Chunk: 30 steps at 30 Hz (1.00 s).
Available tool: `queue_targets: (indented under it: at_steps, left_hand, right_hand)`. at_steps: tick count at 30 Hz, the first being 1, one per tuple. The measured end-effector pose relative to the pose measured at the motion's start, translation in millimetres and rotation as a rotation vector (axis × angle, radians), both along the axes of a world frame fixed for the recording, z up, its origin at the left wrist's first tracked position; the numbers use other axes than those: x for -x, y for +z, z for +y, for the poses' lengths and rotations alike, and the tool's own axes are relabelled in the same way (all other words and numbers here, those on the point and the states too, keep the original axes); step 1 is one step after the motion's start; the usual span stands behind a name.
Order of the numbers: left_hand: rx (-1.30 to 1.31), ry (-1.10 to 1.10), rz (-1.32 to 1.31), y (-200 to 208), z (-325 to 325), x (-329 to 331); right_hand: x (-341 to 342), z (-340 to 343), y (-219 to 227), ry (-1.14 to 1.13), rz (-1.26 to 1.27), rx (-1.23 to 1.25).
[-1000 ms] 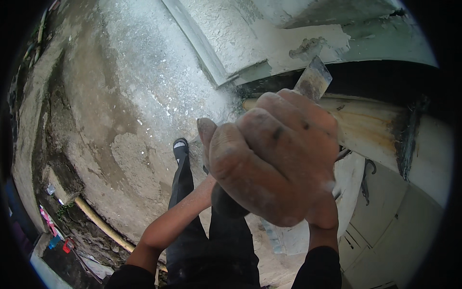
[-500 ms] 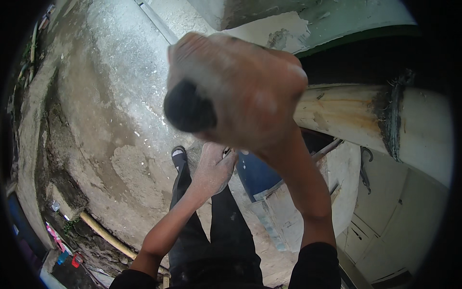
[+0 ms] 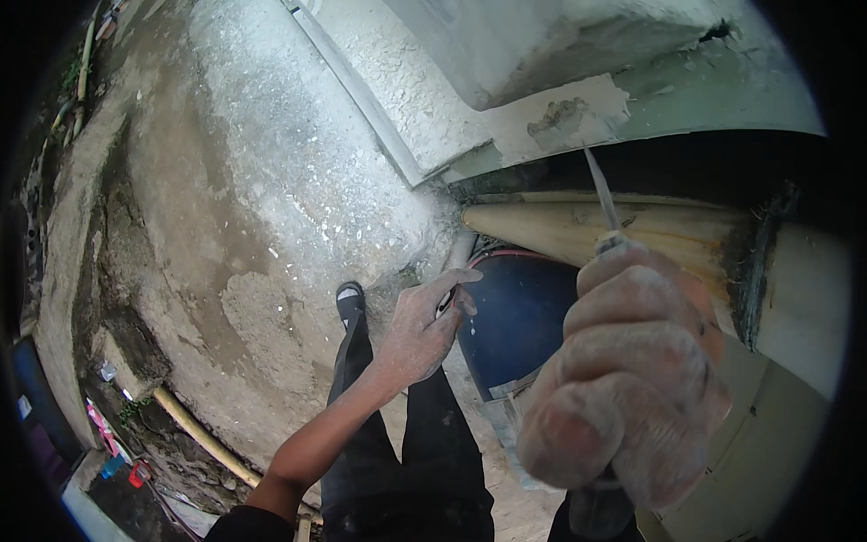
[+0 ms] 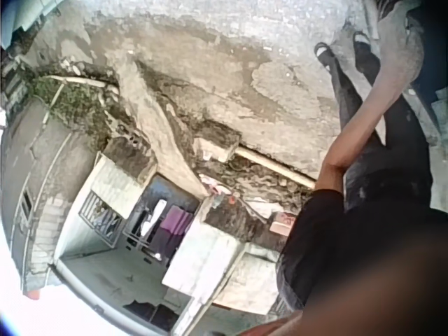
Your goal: Repair and sand an exterior concrete or plaster wall surface.
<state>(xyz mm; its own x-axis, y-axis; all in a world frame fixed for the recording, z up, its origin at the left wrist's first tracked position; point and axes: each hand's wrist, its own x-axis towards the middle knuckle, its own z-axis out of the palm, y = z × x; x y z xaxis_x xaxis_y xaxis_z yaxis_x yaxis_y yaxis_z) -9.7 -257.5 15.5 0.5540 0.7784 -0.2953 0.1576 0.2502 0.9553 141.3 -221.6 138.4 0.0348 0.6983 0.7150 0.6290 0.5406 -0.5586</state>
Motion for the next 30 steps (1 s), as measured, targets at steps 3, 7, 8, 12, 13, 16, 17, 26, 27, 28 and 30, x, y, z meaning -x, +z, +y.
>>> queue_targets:
  at_steps: [3, 7, 8, 12, 13, 16, 17, 26, 27, 28, 30]
  left_hand:
    - [0.017, -0.012, -0.06, 0, 2, -7]
    - [-0.085, 0.012, 0.013, -3, 5, 7]
    - [0.0, -0.015, -0.001, -4, 6, 1]
    - [0.006, -0.028, 0.008, 5, 0, 4]
    - [0.0, -0.026, 0.045, 1, 6, 6]
    - [0.101, -0.052, 0.024, -9, 4, 4]
    - [-0.009, -0.051, 0.01, -3, 5, -2]
    - [0.01, -0.096, 0.015, 0, 3, 0]
    - [-0.08, -0.064, 0.009, 4, 4, 3]
    - [-0.17, -0.032, 0.001, 4, 4, 5]
    - [-0.201, 0.0, 0.003, 0, -2, 10]
  right_hand:
    - [1, 3, -3, 0.037, -0.017, -0.008]
    - [5, 2, -17, 0.079, -0.056, 0.002]
    - [-3, -4, -7, 0.175, -0.122, 0.013]
    - [12, 2, -44, -0.016, 0.033, -0.017]
    - [7, -9, -32, 0.166, 0.006, 0.055]
    - [9, 4, -16, 0.026, -0.182, 0.01]
    - [-1, 8, -23, 0.011, -0.206, 0.012]
    - [-1, 18, -35, 0.167, -0.222, 0.028]
    - [6, 8, -26, 0.215, -0.242, 0.044]
    - [7, 8, -24, 0.213, -0.235, 0.042]
    - [9, 6, -17, 0.277, -0.338, -0.055]
